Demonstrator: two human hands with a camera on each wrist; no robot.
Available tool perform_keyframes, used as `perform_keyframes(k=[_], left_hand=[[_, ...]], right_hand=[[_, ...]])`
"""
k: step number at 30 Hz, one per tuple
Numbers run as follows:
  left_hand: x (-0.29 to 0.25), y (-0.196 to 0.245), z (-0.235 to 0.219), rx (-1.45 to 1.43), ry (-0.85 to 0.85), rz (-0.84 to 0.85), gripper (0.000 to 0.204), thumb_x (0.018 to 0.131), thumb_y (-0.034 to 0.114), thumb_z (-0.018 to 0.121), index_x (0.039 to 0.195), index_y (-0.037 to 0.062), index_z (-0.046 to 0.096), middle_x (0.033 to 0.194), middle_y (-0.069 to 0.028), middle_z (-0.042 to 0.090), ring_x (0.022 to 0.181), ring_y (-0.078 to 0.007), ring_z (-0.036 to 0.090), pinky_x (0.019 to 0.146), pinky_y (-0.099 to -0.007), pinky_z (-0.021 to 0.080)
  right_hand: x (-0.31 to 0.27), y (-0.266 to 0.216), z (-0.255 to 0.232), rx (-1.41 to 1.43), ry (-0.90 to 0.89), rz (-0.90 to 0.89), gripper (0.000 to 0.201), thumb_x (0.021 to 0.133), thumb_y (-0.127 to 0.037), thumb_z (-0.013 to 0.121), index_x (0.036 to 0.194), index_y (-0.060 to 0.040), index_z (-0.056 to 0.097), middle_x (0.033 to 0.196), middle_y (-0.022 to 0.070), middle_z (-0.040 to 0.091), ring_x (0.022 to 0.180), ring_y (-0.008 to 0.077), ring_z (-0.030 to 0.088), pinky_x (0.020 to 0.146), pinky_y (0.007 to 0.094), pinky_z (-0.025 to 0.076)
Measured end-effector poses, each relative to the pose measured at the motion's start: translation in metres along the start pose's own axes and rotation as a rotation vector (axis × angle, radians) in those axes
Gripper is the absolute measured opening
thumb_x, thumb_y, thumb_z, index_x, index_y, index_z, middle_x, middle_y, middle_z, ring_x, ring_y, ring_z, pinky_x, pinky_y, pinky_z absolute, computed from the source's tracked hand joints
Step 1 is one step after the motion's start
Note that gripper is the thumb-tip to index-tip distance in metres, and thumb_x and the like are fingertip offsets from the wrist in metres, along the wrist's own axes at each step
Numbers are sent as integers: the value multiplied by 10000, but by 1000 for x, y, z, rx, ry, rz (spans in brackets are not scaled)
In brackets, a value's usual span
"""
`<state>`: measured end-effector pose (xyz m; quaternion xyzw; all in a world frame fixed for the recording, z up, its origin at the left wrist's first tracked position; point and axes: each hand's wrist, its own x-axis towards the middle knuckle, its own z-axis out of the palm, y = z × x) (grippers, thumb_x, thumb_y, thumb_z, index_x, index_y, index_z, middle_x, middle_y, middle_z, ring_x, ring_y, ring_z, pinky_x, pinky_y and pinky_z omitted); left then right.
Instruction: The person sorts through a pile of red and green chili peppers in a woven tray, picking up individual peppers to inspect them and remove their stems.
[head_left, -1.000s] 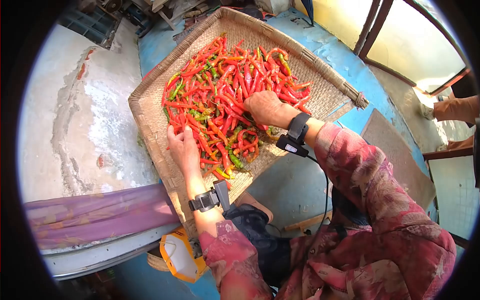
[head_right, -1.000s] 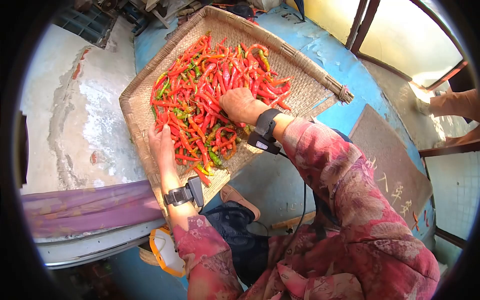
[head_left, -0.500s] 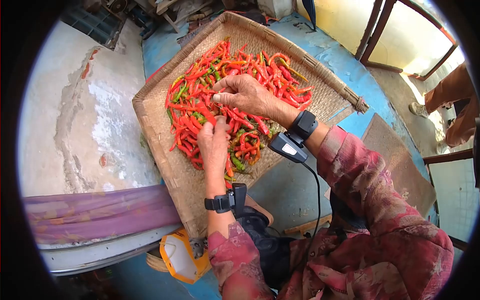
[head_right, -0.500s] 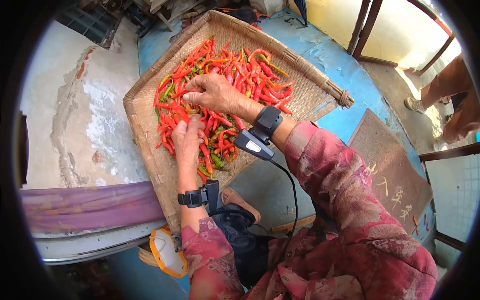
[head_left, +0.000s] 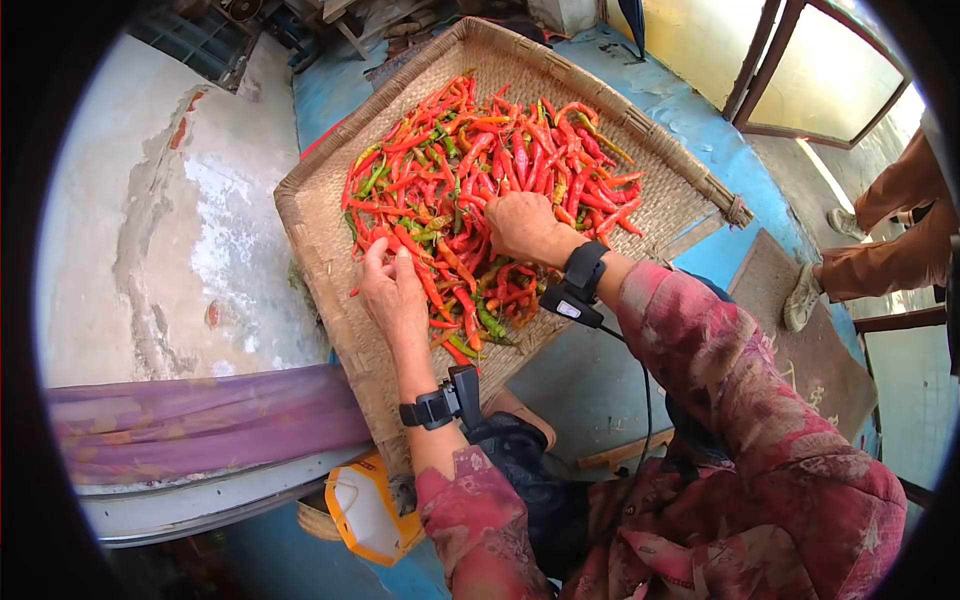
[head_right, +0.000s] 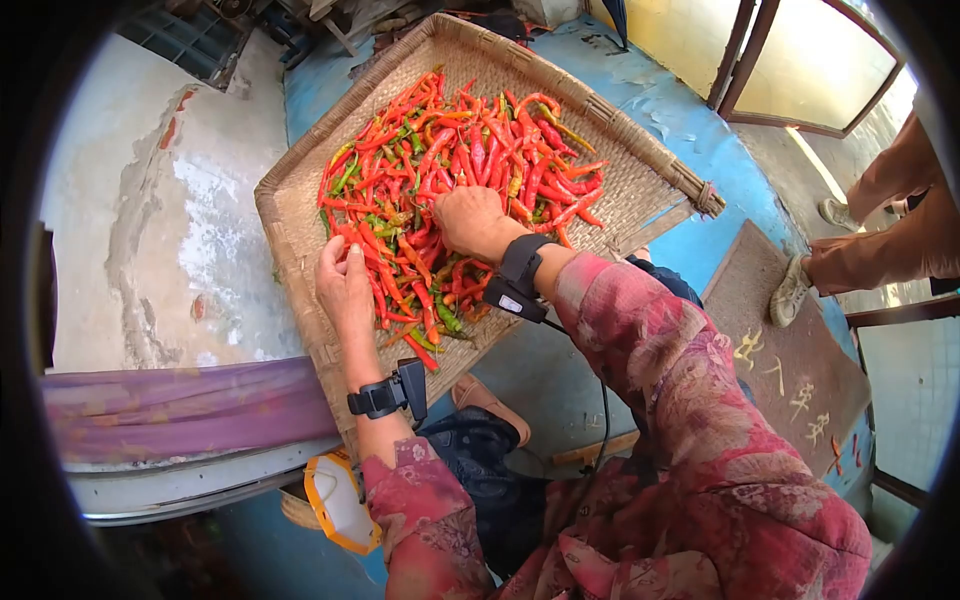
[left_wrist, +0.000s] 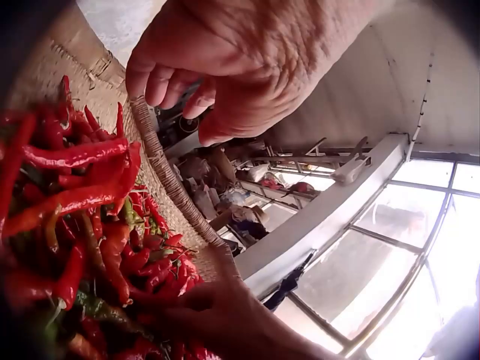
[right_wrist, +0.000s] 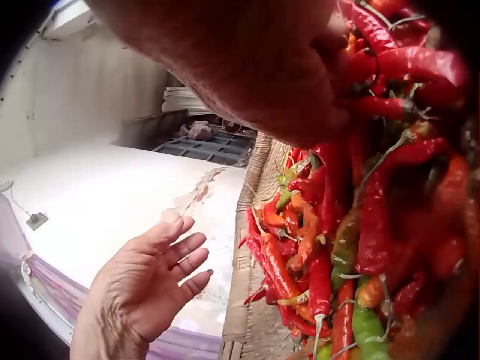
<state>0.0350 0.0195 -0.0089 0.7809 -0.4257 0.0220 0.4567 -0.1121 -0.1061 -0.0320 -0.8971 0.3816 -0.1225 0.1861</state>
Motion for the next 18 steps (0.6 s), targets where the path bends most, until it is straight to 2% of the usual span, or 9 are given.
perform_keyframes(k=[2,3,7,9,11,13,15,16,18], left_hand=[[-7,9,9,-217,-123,-34,308,860,188,559,1074,-35,566,964,-163,616,804,-207,598,726,-320,472],[-9,14,11,-247,-276,-138,334,880,231,565,1113,-8,555,949,-67,609,761,-114,545,674,-264,455],[-24,50,26,-436,-576,-334,449,860,355,586,1142,8,542,962,-41,602,739,-103,527,608,-234,419],[-25,55,30,-399,-573,-245,382,869,335,582,1071,11,573,905,-38,612,691,-81,520,568,-213,409],[-22,60,27,-519,-473,-347,278,887,260,556,925,-14,590,757,-31,582,652,-74,511,575,-220,412],[-15,53,21,-477,-293,-324,256,892,233,540,790,-1,566,699,-47,591,545,-77,490,490,-233,396],[-4,31,14,-370,-169,-316,263,892,226,539,772,-7,557,699,-47,591,539,-77,487,495,-231,398],[1,23,8,-358,-133,-323,254,893,221,537,802,-14,563,718,-52,599,548,-76,493,501,-232,401],[5,6,0,-378,-60,-354,264,884,202,547,967,-47,571,841,-91,622,642,-109,544,586,-254,443]], right_hand=[[11,4,-10,88,-21,4,167,709,-146,570,781,-12,639,767,177,644,751,327,644,620,398,514],[14,5,-15,176,-41,9,169,700,-143,563,759,-6,642,750,185,641,738,337,640,617,396,513],[10,-1,-38,632,28,-202,172,691,-157,583,710,9,624,684,171,621,633,256,627,606,367,512],[7,-5,-44,754,22,-249,169,691,-162,619,712,6,621,650,142,606,596,210,608,600,348,506],[0,-9,-50,1207,-122,-174,153,766,-157,641,809,-10,643,652,52,591,645,97,556,586,311,463],[16,6,-26,1187,32,-229,163,769,-159,649,826,-8,631,674,89,610,623,157,587,586,324,478],[19,21,-16,395,192,-145,223,763,-202,660,818,8,606,715,150,625,622,255,615,594,355,500],[15,21,-13,191,113,-98,241,739,-237,652,823,-12,636,793,178,652,722,339,643,598,416,526],[2,16,-5,85,96,-86,216,738,-228,644,800,-21,641,774,169,652,719,327,647,597,412,526]])
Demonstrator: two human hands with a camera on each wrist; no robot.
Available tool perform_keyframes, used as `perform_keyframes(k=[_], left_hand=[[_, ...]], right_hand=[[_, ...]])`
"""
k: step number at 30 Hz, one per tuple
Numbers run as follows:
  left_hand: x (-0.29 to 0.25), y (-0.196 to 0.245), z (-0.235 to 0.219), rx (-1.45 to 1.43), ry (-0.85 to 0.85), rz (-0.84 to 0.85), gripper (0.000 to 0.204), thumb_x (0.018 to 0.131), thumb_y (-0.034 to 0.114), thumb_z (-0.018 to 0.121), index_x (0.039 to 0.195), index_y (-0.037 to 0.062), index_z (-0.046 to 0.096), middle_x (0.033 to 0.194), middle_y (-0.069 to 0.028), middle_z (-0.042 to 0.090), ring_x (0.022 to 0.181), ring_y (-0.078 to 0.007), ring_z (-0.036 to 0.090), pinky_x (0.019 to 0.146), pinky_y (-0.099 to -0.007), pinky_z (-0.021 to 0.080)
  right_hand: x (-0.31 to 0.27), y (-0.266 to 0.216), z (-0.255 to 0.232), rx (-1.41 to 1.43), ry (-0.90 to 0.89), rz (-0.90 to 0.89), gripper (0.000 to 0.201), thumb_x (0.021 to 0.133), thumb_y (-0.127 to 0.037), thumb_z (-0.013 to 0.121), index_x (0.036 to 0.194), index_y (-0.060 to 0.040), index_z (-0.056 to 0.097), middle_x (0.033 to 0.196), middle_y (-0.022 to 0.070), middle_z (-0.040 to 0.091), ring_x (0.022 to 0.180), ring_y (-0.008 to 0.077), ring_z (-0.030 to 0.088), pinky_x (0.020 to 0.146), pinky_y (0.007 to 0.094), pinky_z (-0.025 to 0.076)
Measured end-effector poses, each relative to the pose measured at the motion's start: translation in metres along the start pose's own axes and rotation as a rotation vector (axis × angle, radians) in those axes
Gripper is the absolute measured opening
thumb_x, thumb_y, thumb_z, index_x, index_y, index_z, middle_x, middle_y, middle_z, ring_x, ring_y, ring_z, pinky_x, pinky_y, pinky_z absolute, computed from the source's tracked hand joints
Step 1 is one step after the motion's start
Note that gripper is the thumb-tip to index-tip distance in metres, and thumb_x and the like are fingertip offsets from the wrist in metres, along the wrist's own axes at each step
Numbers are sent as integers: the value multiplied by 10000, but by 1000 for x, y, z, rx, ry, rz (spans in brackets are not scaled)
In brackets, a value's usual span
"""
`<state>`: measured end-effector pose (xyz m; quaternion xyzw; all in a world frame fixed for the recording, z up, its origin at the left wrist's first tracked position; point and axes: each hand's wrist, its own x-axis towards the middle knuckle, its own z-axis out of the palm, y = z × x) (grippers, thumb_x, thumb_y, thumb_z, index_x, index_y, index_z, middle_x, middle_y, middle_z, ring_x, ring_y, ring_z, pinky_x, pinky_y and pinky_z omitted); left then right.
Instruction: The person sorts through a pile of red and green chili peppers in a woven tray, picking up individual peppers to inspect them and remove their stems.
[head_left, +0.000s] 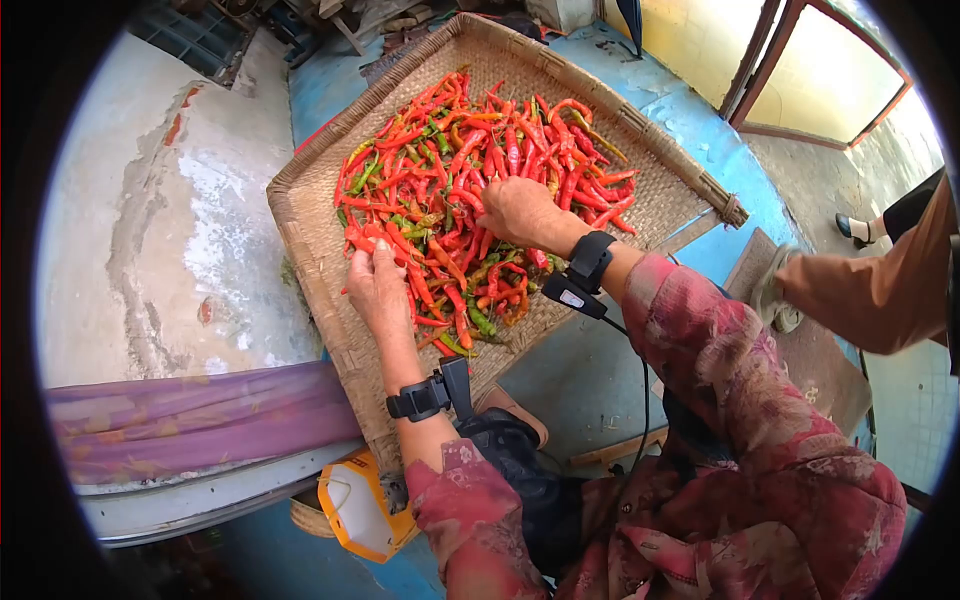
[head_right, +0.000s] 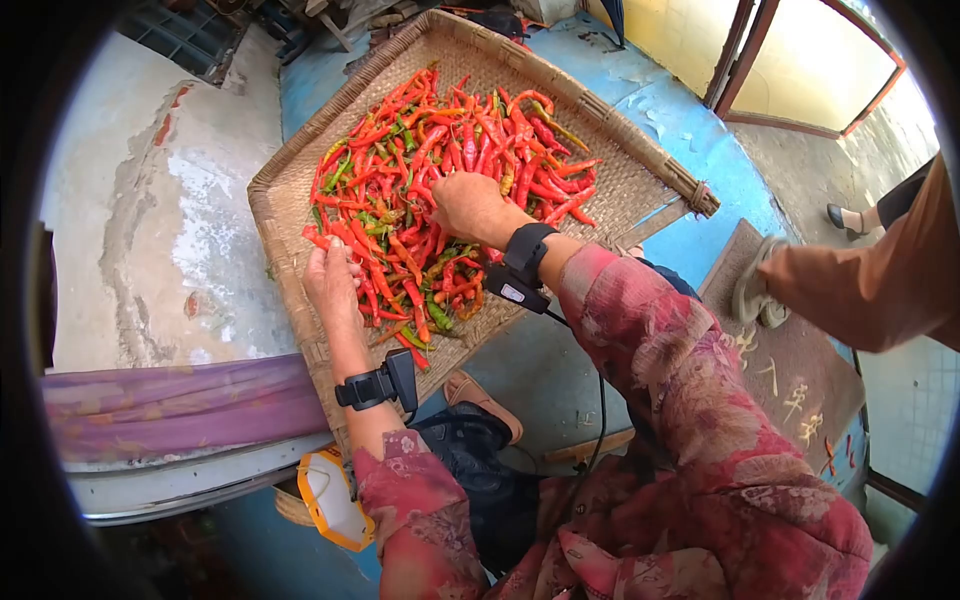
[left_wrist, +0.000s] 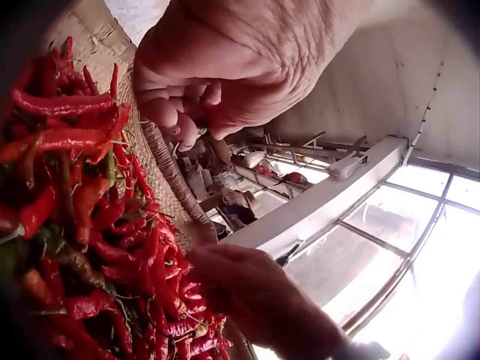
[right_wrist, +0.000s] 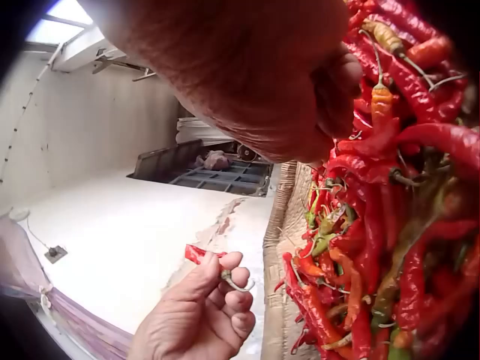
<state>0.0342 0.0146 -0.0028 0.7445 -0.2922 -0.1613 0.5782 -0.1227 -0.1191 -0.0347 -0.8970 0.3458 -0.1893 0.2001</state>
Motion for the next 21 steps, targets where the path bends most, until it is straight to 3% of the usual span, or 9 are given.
perform_keyframes(k=[1,3,5,8,11,14,17,19,21], left_hand=[[7,-11,-4,3,1,-1,264,884,202,547,967,-47,571,841,-91,622,642,-109,544,586,-254,443],[14,-21,-7,189,179,209,339,870,191,565,1099,-57,537,946,-122,615,748,-152,569,687,-287,464],[10,-21,-5,256,229,240,377,859,182,577,1139,-63,517,990,-141,605,811,-186,575,750,-308,464],[-2,-7,3,-5,-34,96,352,863,182,570,1123,-53,531,923,-109,615,750,-143,567,685,-277,469],[-21,6,24,2,-240,-24,330,876,235,556,1057,-40,579,800,-49,600,640,-96,530,582,-243,445],[-30,7,41,8,-362,-98,319,899,275,531,995,-23,595,739,-22,573,598,-79,499,536,-225,413],[-30,13,42,-190,-377,-107,237,892,280,558,905,46,594,685,10,549,564,-34,464,485,-174,372],[-27,17,39,-191,-277,-31,191,880,245,582,790,79,552,607,31,504,508,-30,439,451,-175,351],[-21,17,29,-143,-165,24,184,878,240,585,786,83,550,593,33,500,498,-30,437,443,-175,348]], right_hand=[[-3,-2,3,-104,-20,5,192,737,-218,636,777,-30,645,755,160,652,717,315,652,596,409,527],[0,-4,8,-150,-59,12,178,740,-202,622,791,-33,646,768,157,654,726,308,654,595,402,527],[1,-6,12,-251,-133,30,160,746,-169,594,819,-38,648,795,149,657,745,293,660,593,389,529],[1,-2,8,-116,-82,90,154,714,-145,562,766,-18,631,737,187,635,705,337,642,594,429,517],[4,-5,-1,3,-63,149,177,703,-161,555,733,1,621,701,214,614,664,351,626,600,438,501],[-7,-19,-11,313,-26,-116,237,725,-224,594,787,2,629,707,182,615,656,331,609,627,410,485],[-14,-21,-21,476,-50,-211,170,770,-152,609,848,-4,638,713,163,620,652,283,614,622,378,482],[-7,-8,-18,639,9,-262,153,797,-142,612,866,-8,638,702,138,624,643,245,614,613,359,478],[0,3,-24,518,82,-147,178,793,-181,625,865,-20,646,686,130,632,633,246,625,595,372,487]])
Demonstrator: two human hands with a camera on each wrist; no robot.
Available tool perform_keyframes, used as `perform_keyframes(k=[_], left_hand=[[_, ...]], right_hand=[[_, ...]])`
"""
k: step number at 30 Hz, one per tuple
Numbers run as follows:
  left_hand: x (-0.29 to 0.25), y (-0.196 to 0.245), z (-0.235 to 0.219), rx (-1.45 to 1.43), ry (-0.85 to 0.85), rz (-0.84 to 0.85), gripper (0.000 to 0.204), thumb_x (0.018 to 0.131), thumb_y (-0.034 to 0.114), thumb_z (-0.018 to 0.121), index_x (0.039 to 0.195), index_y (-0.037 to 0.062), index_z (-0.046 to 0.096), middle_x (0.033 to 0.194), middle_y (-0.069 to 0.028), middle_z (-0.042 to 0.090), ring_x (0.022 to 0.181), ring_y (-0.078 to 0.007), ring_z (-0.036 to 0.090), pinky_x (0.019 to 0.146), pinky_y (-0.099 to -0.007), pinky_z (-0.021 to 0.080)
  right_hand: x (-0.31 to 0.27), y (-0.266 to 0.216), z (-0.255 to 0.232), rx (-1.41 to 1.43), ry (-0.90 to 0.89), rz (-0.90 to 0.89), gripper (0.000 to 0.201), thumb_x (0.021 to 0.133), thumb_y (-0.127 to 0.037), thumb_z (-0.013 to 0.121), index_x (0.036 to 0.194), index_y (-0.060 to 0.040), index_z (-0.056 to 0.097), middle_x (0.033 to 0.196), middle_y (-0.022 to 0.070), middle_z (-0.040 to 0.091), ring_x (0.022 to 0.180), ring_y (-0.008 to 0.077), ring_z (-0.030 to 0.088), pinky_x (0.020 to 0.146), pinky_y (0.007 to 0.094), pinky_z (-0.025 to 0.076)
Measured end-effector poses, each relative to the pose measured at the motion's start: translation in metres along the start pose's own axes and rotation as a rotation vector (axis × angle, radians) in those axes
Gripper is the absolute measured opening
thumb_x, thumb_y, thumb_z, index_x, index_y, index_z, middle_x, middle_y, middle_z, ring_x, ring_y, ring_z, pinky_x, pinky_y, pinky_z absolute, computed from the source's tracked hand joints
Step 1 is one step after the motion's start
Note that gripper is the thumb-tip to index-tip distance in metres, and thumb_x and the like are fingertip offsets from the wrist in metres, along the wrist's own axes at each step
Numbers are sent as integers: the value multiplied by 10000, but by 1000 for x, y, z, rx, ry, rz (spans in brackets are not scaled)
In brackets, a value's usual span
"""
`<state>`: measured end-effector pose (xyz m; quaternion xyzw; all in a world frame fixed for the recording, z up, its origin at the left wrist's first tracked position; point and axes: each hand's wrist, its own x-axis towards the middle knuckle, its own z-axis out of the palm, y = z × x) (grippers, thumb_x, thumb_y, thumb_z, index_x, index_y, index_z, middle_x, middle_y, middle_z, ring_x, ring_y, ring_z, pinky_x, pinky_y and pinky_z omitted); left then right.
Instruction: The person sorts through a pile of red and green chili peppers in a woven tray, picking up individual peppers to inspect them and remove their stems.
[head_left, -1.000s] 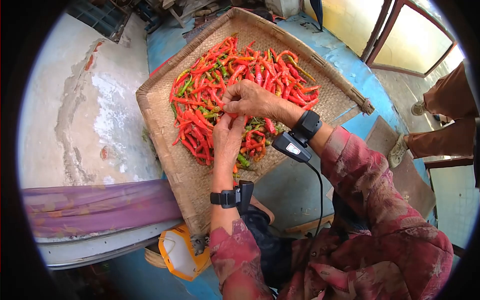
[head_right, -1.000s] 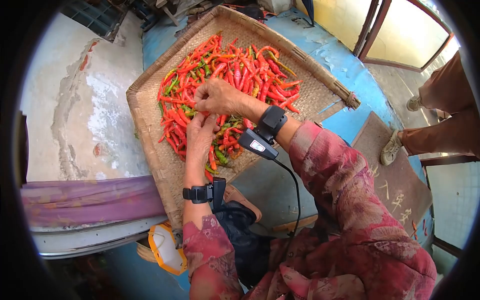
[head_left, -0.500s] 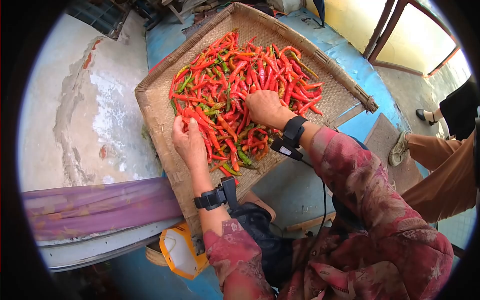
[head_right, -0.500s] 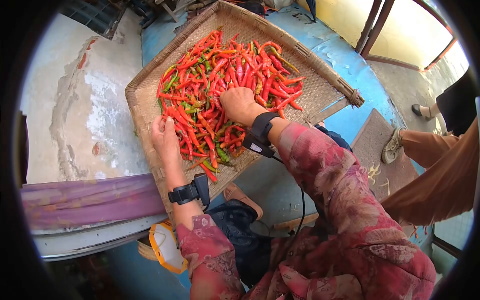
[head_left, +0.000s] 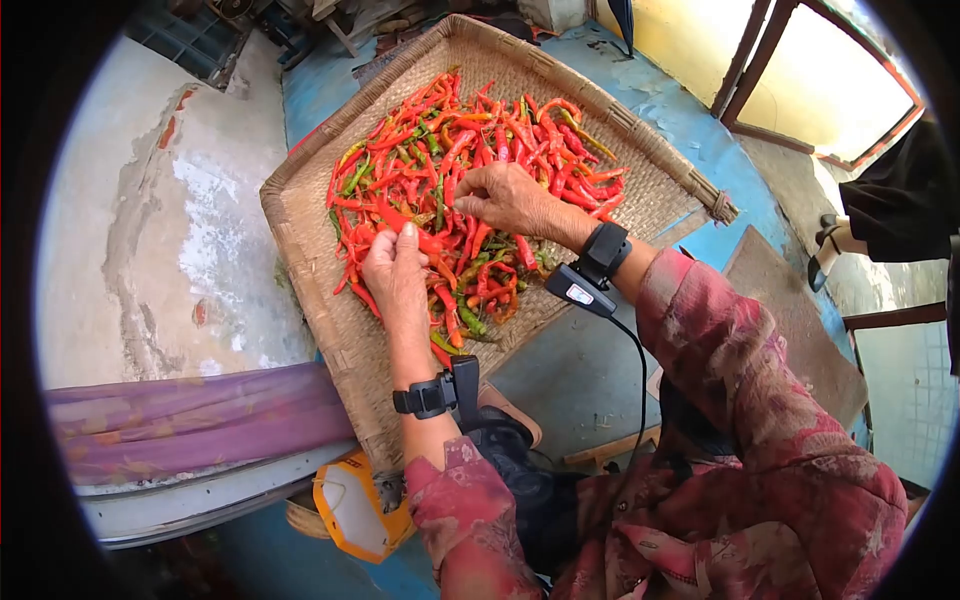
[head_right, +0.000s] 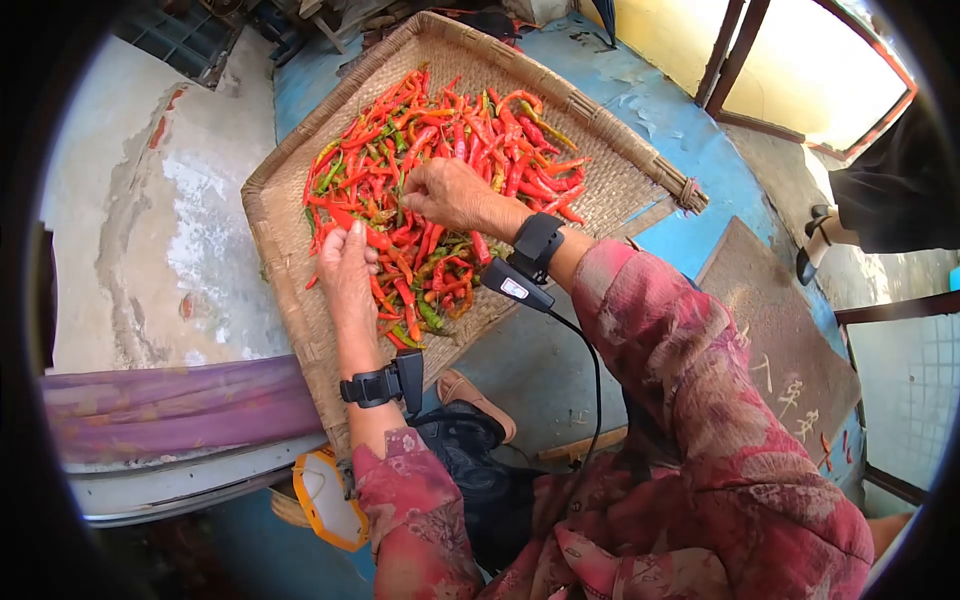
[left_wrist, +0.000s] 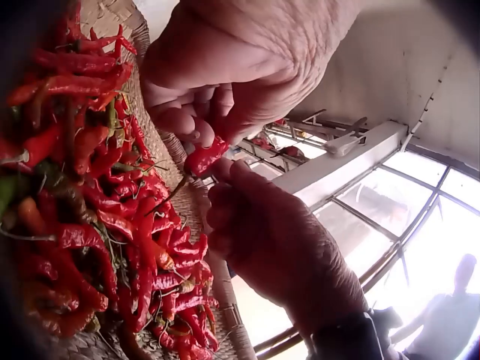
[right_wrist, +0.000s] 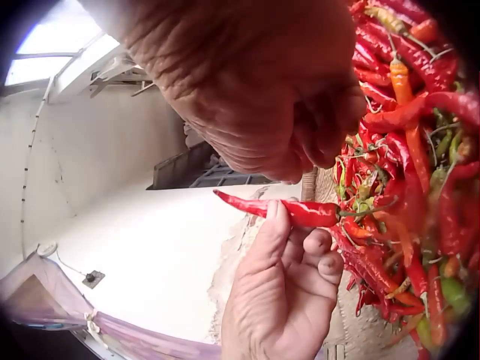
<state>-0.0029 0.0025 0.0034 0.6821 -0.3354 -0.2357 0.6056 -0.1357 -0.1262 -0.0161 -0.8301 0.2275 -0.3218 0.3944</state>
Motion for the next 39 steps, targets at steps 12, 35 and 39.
perform_keyframes(k=[12,35,39], left_hand=[[19,-19,-45,221,190,23,200,870,129,551,995,-18,605,686,-18,585,539,-70,503,488,-220,408],[10,-5,-23,-28,94,-59,201,897,197,543,939,3,579,672,1,539,558,-49,484,487,-192,415],[13,-14,-31,4,142,-27,381,886,153,547,1198,-51,471,837,-55,565,633,-72,510,523,-206,444]], right_hand=[[-10,34,28,-666,-81,122,245,685,-250,656,729,-25,568,667,171,605,678,343,628,560,446,495],[-8,20,39,-515,-225,-69,160,748,-79,586,907,-61,600,809,127,621,755,304,627,608,389,505],[-10,14,47,-707,-258,-129,94,756,-104,578,829,-54,609,875,129,623,784,287,644,596,412,509]])
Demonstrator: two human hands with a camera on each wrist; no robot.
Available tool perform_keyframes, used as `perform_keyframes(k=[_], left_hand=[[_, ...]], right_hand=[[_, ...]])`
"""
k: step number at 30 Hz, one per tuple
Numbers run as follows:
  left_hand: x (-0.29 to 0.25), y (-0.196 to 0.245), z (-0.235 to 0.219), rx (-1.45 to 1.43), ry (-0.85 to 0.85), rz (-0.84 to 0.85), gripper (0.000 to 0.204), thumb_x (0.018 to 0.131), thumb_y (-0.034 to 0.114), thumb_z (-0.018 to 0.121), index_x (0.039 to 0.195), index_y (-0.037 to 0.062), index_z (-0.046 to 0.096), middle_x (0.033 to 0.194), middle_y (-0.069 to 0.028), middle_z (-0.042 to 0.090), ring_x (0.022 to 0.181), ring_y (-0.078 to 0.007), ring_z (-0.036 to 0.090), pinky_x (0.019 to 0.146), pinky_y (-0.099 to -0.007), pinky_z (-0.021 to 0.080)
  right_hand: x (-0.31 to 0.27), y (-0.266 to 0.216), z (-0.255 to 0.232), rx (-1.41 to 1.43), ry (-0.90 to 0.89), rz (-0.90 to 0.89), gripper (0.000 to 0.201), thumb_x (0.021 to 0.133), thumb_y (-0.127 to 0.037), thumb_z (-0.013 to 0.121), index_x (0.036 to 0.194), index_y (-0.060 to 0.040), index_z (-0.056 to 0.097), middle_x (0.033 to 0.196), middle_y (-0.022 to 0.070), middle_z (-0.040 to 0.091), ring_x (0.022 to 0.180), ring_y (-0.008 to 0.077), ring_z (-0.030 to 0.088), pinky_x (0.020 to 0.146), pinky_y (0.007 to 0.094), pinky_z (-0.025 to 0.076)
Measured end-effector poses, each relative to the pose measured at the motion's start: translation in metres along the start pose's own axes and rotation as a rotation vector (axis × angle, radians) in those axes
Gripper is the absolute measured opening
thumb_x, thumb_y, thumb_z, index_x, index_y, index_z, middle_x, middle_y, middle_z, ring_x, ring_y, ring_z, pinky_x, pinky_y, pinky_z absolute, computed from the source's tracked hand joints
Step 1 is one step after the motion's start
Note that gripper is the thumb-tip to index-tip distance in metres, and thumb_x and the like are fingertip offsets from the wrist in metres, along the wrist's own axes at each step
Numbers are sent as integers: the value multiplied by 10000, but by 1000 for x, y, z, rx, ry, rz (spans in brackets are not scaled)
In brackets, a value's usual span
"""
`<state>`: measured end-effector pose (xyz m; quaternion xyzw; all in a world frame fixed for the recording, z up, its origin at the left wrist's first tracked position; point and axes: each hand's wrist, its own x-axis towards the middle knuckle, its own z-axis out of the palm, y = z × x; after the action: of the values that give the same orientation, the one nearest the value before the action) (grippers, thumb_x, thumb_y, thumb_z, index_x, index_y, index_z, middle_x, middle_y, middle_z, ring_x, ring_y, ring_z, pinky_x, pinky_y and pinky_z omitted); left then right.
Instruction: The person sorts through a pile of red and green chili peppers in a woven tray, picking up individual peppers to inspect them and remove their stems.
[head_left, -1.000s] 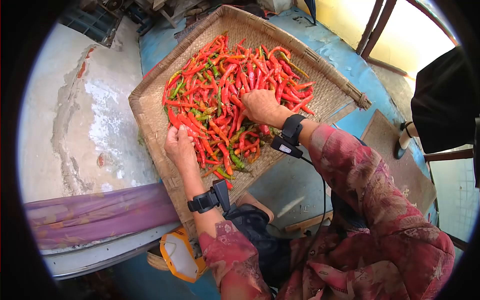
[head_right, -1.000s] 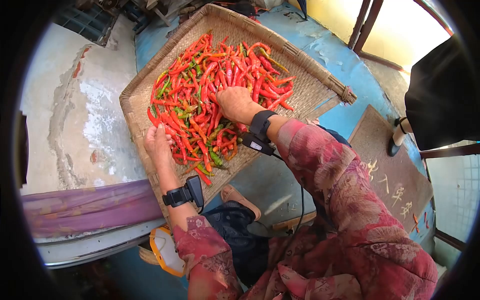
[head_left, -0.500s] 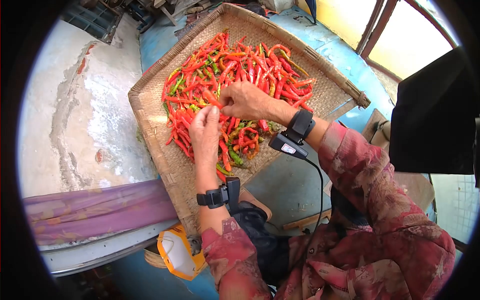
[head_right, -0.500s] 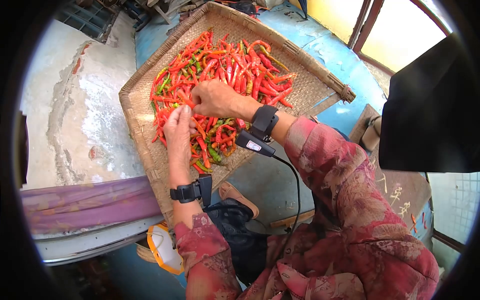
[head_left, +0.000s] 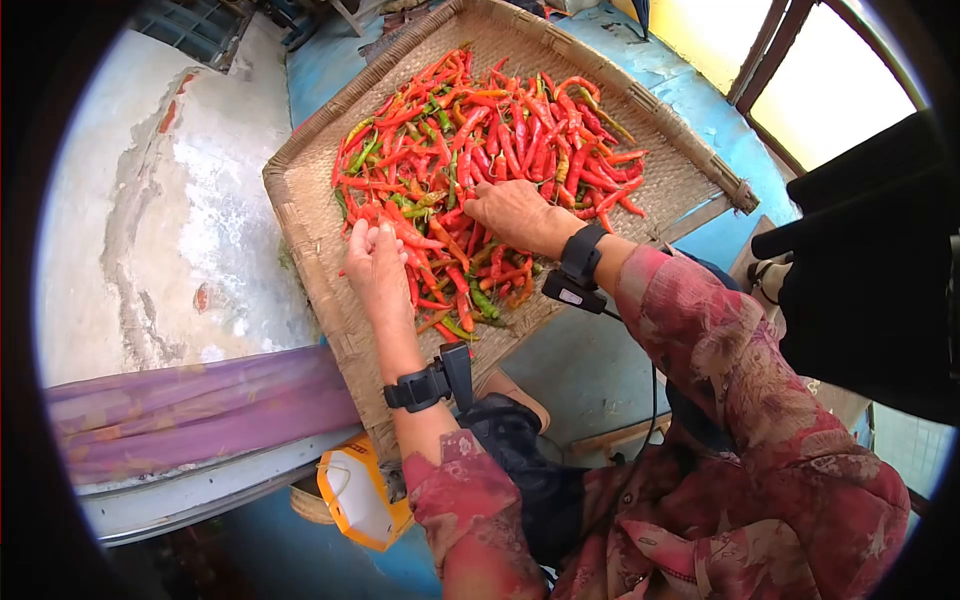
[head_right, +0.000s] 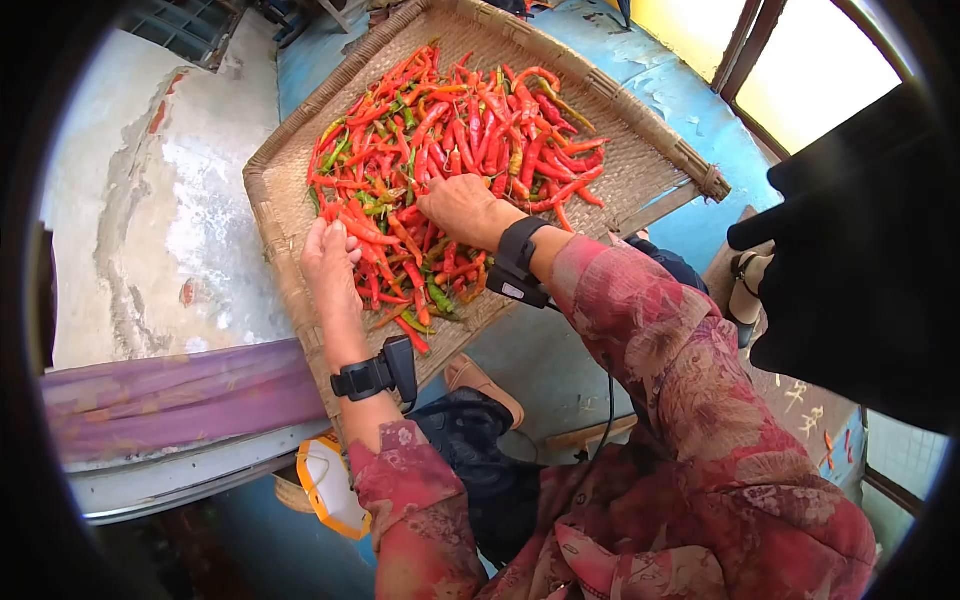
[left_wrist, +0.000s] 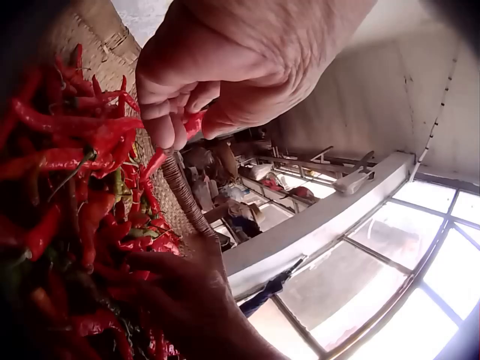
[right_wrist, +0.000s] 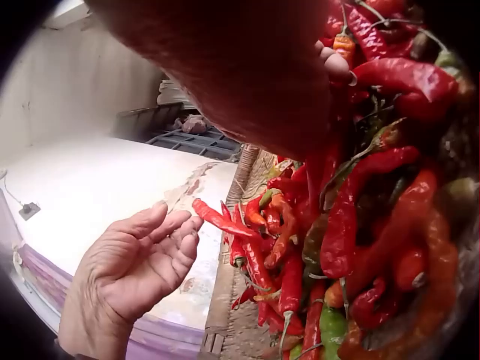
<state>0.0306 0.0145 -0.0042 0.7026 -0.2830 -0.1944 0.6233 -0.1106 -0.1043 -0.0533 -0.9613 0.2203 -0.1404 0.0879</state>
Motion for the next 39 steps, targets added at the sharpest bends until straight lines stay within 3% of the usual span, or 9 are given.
perform_keyframes(k=[5,7,10,14,17,22,27,33,39], left_hand=[[-9,2,11,209,-218,22,318,871,160,562,1115,-44,556,841,-72,609,702,-98,554,602,-250,472],[-16,-2,21,333,-302,51,324,849,221,582,1032,-45,602,868,-103,646,773,-153,601,713,-286,470],[-34,12,34,571,-401,182,315,835,253,574,1008,-6,623,858,-192,641,772,-299,621,699,-369,460],[-34,11,37,691,-451,243,259,840,222,548,964,8,625,751,-217,609,711,-341,612,652,-395,449],[-30,7,35,595,-282,295,242,843,219,546,922,0,615,726,-209,601,686,-330,607,621,-391,444],[0,1,8,516,-126,212,259,846,203,568,943,-34,600,683,-137,609,628,-222,590,598,-369,442],[13,-14,-3,448,104,315,348,849,206,579,1061,-70,574,815,-121,642,728,-190,597,695,-309,472],[0,-3,3,480,-37,279,252,837,185,581,985,-14,627,847,-140,654,778,-219,627,717,-320,476],[-2,-7,3,383,-93,185,264,844,189,578,1003,-17,623,830,-110,653,728,-164,608,668,-283,473]], right_hand=[[2,1,-10,-22,-106,-18,151,719,-62,593,862,-37,553,849,147,583,751,317,623,572,421,494],[1,-1,-25,-18,-66,-44,144,719,-56,588,858,-33,558,852,154,583,754,322,623,579,423,493],[-5,-2,-43,8,57,-78,147,707,-34,590,851,-41,559,841,137,577,756,321,613,582,419,490],[-7,1,-49,192,212,-91,191,726,-36,579,914,-53,549,826,130,571,758,314,607,584,413,489],[-5,15,-49,357,452,-24,242,773,-53,522,1013,-68,544,843,168,592,741,323,612,579,421,488],[-11,32,-38,49,-16,75,154,722,-60,594,875,-40,601,892,147,575,791,319,622,601,427,504],[-14,29,-17,-85,-65,63,161,700,-76,632,856,-38,643,976,139,565,807,295,627,643,396,503],[-16,32,-19,-134,43,-11,153,704,-84,614,841,-38,565,890,142,549,767,303,602,595,419,475],[-7,34,-46,141,131,203,89,735,-106,558,729,-22,532,704,137,598,696,342,606,577,436,465]])
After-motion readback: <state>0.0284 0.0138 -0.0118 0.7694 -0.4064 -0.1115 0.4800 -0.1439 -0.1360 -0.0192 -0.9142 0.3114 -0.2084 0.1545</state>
